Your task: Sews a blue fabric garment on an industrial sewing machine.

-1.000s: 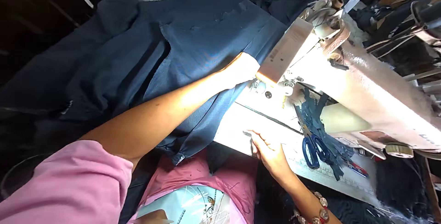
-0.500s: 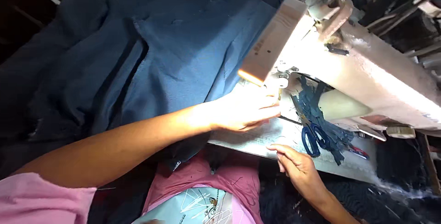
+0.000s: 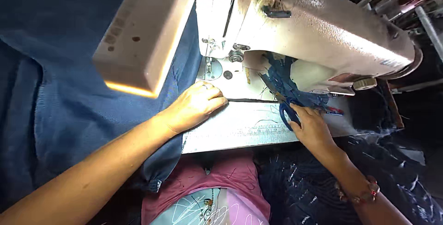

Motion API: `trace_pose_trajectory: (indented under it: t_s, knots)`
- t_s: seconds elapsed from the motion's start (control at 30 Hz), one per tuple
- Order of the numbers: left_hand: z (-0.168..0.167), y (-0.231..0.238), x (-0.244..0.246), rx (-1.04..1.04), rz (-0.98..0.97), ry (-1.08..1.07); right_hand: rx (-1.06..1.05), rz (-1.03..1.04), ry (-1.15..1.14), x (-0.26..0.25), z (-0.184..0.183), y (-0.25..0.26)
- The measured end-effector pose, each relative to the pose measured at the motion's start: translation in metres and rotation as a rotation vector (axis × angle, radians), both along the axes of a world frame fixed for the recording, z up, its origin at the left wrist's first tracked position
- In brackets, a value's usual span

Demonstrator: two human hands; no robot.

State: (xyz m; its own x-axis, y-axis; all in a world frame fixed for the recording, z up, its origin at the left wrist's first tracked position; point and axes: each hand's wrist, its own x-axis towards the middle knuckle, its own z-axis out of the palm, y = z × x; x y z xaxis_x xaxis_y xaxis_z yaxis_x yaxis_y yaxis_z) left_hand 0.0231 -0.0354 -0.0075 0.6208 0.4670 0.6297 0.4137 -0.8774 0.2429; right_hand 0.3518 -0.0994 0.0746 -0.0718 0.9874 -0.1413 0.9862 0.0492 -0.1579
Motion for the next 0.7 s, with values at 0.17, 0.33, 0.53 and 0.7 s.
trace_pose_trajectory:
  t_s: [0.17,0.33,0.53,0.7]
  knots:
    - [0.002,-0.001,-0.002,-0.024,0.077,-0.004,-0.149,-0.026,0.133,0.008,0.012,0.014]
    - [-0.002,-0.003,-0.004,-0.110,0.210,-0.007,-0.382,-0.186,1.016,0.011,0.026,0.006]
    - [0.001,-0.002,0.000,-0.119,0.239,-0.031,-0.695,0.068,1.605,-0.010,0.002,-0.017]
    - [0.002,-0.001,0.001,-0.142,0.241,-0.082,-0.664,0.015,1.482,-0.053,-0.011,-0.042]
